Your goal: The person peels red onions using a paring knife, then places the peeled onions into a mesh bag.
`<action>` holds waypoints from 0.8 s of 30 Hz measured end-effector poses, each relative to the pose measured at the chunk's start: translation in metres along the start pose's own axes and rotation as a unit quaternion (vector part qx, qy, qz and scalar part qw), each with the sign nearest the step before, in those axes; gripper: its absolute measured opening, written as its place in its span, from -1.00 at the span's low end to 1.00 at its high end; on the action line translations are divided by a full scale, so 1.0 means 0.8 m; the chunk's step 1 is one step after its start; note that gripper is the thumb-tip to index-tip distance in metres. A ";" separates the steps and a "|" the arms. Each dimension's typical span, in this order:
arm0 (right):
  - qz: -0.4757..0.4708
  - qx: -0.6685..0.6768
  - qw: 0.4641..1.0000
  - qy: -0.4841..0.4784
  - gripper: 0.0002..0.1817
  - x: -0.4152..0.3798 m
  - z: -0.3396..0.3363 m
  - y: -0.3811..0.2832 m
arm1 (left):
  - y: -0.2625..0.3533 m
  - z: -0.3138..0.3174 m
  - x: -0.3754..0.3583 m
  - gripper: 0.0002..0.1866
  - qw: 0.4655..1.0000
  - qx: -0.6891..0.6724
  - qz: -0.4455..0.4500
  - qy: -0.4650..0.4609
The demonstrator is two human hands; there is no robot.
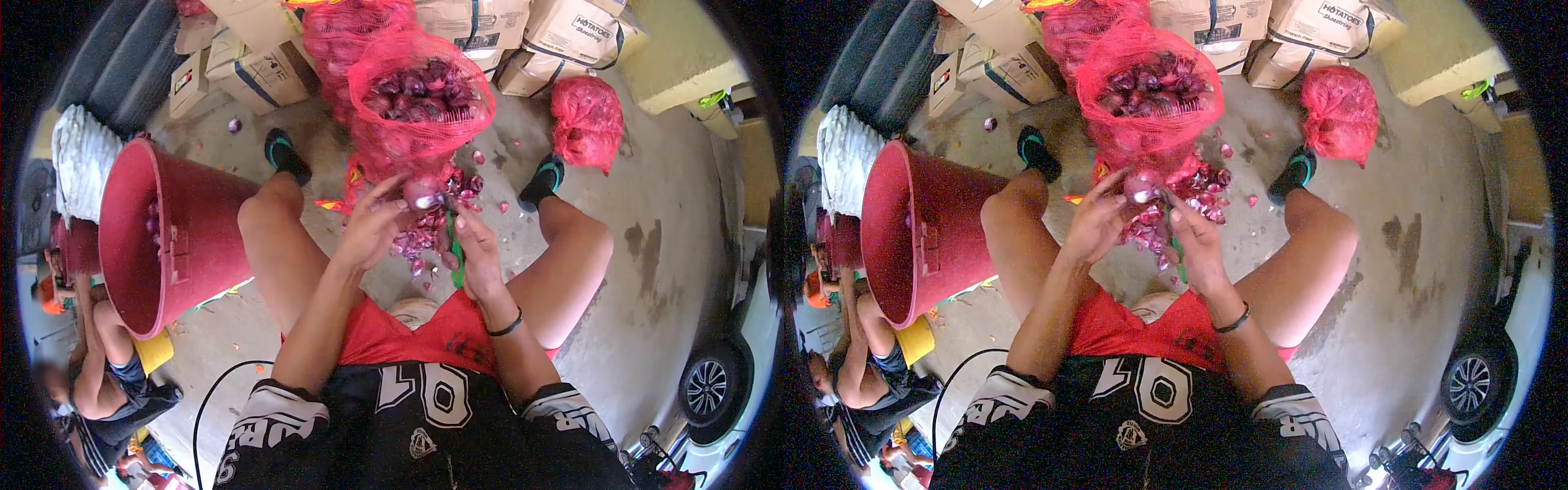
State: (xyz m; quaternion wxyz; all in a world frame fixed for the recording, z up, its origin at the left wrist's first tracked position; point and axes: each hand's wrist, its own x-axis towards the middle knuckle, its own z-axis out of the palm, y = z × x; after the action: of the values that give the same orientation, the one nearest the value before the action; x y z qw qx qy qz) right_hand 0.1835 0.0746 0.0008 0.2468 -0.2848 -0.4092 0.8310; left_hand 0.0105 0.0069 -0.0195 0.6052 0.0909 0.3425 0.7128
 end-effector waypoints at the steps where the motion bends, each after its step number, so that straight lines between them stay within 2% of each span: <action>1: 0.009 -0.010 1.000 -0.001 -0.51 -0.002 0.003 0.000 | -0.001 -0.002 0.002 -0.42 1.000 -0.017 0.004 0.006; 4: 0.030 0.016 0.998 -0.061 -0.52 -0.004 -0.001 0.008 | -0.002 -0.006 0.007 -0.46 0.997 0.081 0.003 0.004; 6: 0.027 -0.001 0.998 -0.054 -0.52 -0.003 -0.004 0.007 | 0.001 -0.004 0.006 -0.49 0.997 0.076 -0.010 0.009; 10: 0.020 0.000 1.000 0.017 -0.53 -0.001 0.001 -0.005 | 0.009 0.005 0.006 -0.51 0.997 0.077 0.007 -0.009; 13: 0.020 0.016 0.999 0.033 -0.55 0.009 -0.014 -0.007 | 0.010 -0.006 0.006 -0.45 0.995 0.093 0.006 -0.039; 19: 0.011 0.063 0.994 0.091 -0.61 0.022 -0.018 -0.026 | 0.008 -0.004 -0.001 -0.39 0.997 0.028 0.004 -0.071; 22: -0.048 0.027 0.985 0.166 -0.55 0.041 -0.051 -0.005 | 0.008 -0.009 0.000 -0.41 0.993 -0.026 0.023 -0.109; 24: -0.031 -0.183 0.965 0.184 -0.51 0.042 -0.053 -0.005 | 0.009 -0.003 -0.002 -0.42 0.996 -0.035 0.031 -0.078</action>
State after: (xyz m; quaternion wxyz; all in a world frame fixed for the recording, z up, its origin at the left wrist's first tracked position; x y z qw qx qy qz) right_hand 0.1887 0.1210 -0.0265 0.2873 -0.4599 -0.5106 0.6673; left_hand 0.0036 0.0043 -0.0166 0.6104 0.1358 0.2662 0.7335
